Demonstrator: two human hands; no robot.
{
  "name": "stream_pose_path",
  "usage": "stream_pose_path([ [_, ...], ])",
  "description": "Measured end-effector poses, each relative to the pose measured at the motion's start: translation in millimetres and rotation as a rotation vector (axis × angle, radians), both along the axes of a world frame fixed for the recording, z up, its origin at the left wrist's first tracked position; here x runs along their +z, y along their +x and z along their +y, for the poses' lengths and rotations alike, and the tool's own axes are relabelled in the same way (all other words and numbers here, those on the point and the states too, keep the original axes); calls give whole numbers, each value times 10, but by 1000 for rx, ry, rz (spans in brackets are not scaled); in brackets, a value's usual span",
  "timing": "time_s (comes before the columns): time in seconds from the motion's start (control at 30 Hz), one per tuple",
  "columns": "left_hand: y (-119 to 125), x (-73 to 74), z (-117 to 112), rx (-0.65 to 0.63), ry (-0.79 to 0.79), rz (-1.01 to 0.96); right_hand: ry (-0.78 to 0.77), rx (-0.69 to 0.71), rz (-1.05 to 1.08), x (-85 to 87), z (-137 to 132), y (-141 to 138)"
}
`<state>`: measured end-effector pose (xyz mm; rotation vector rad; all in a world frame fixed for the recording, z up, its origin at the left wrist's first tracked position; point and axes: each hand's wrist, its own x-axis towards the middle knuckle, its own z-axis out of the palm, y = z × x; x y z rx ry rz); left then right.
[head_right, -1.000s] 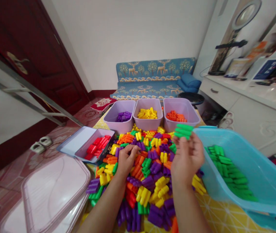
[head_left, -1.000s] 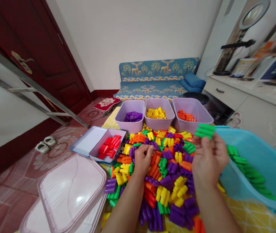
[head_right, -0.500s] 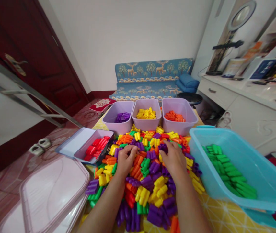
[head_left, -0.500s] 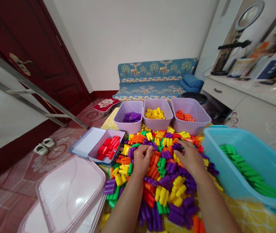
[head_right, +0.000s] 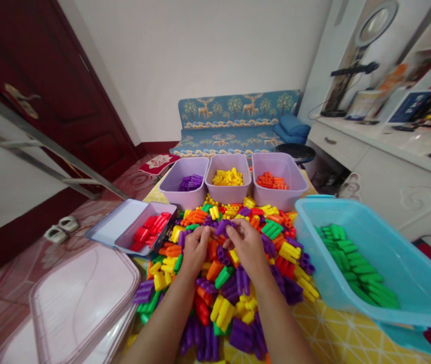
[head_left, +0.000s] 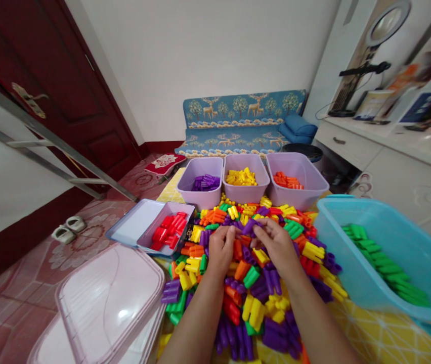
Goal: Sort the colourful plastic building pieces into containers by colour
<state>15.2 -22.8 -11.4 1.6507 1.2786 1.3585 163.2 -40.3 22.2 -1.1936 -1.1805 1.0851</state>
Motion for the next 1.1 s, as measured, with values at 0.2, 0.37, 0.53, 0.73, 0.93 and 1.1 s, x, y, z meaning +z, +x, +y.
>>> stream_pose_path([
  [0.2, 7, 24, -24, -59, 31, 16, -69, -94, 216, 22, 8, 30],
  [0.37, 29, -7, -19, -59, 54, 11, -73, -26, 76, -63, 60, 30],
  [0.53, 27, -15, -12, -49, 33, 29, -65, -19, -14, -60, 54, 32],
  [0.73, 17, 5, -19, -34, 33, 31, -94, 117, -59, -11, 3, 37],
  [0.93, 18, -6, -19, -13, 23, 38, -93, 130, -58, 3, -2, 49],
  [1.1, 32, 5, -33, -80, 37, -5, -10, 63, -132, -24, 36, 85],
])
